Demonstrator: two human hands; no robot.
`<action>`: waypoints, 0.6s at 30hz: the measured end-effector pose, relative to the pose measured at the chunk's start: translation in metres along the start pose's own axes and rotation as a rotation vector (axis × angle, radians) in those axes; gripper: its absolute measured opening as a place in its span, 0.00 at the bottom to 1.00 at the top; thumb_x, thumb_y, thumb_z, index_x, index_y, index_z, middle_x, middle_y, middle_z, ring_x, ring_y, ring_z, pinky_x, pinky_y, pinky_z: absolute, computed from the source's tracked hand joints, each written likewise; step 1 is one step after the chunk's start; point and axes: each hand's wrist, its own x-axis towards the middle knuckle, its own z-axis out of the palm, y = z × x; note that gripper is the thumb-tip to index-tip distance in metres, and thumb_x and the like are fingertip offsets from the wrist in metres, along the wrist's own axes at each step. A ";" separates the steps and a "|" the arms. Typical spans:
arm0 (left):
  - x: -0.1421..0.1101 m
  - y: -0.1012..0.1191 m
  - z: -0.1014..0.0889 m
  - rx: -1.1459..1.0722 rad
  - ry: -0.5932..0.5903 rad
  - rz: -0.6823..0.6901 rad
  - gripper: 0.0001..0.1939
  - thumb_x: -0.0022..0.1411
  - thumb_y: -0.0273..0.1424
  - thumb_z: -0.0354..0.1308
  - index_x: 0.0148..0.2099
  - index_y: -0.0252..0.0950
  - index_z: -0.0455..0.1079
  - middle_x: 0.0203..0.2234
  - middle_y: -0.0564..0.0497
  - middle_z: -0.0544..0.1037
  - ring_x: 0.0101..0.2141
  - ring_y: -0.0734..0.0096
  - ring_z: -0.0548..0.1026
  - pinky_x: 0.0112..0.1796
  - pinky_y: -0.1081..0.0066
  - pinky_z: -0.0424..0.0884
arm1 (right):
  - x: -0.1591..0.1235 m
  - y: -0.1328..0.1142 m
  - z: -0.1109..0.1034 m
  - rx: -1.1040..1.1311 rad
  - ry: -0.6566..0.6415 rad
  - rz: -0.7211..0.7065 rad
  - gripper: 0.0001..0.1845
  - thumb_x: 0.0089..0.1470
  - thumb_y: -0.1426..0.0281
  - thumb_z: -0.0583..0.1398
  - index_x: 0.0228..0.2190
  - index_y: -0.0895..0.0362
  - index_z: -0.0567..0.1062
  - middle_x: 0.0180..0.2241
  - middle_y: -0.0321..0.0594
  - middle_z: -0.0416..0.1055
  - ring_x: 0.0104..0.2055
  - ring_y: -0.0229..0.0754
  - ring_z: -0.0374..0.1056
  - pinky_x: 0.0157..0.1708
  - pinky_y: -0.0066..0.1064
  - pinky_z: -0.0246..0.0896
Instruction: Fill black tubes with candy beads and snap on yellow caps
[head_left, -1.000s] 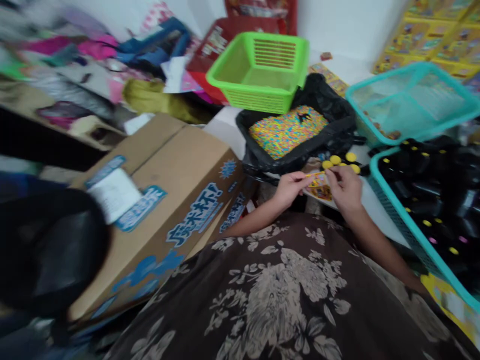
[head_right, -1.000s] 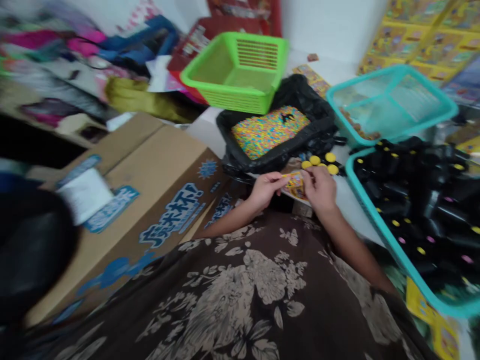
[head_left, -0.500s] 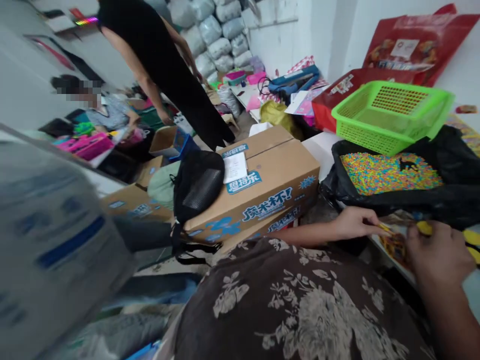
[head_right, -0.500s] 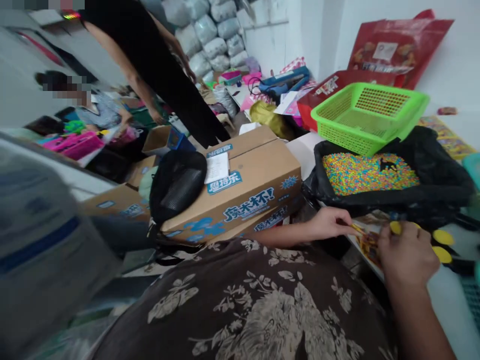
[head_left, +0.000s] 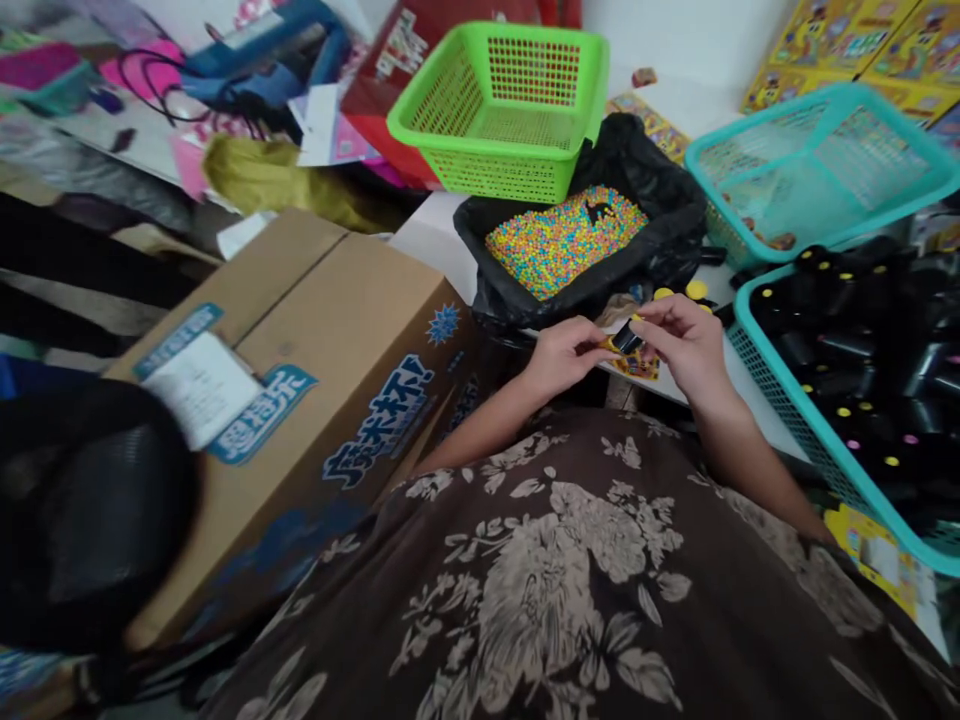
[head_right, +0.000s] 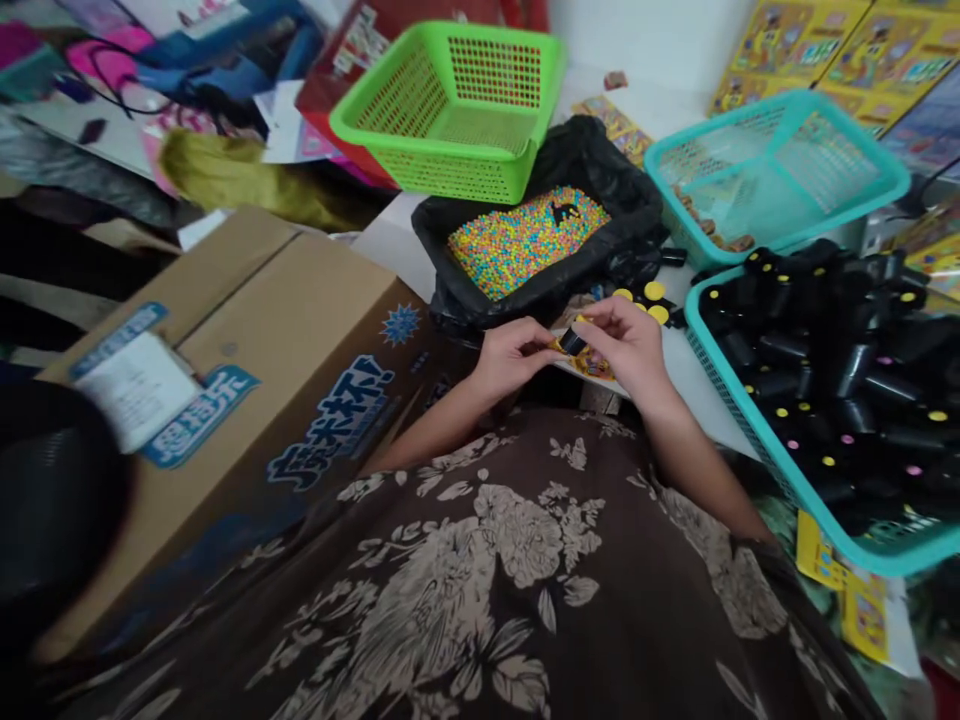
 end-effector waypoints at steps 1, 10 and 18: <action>0.000 0.000 0.000 -0.017 -0.003 -0.023 0.29 0.59 0.60 0.66 0.30 0.37 0.76 0.26 0.51 0.75 0.27 0.72 0.70 0.30 0.70 0.68 | 0.000 0.001 0.000 -0.001 -0.002 0.008 0.26 0.41 0.48 0.77 0.30 0.54 0.78 0.22 0.31 0.72 0.18 0.33 0.63 0.16 0.27 0.61; -0.003 0.003 0.004 -0.305 -0.044 -0.212 0.33 0.46 0.61 0.74 0.34 0.35 0.82 0.29 0.48 0.79 0.32 0.68 0.75 0.37 0.67 0.71 | -0.006 -0.005 0.006 0.008 -0.021 0.071 0.27 0.37 0.48 0.78 0.29 0.53 0.79 0.21 0.31 0.73 0.16 0.35 0.62 0.14 0.28 0.60; -0.003 0.003 0.009 -0.566 -0.130 -0.587 0.43 0.25 0.57 0.81 0.39 0.30 0.82 0.27 0.53 0.76 0.27 0.73 0.71 0.33 0.67 0.67 | -0.023 0.001 0.012 -0.238 0.212 0.009 0.19 0.42 0.45 0.74 0.32 0.41 0.83 0.31 0.40 0.80 0.28 0.50 0.75 0.32 0.51 0.77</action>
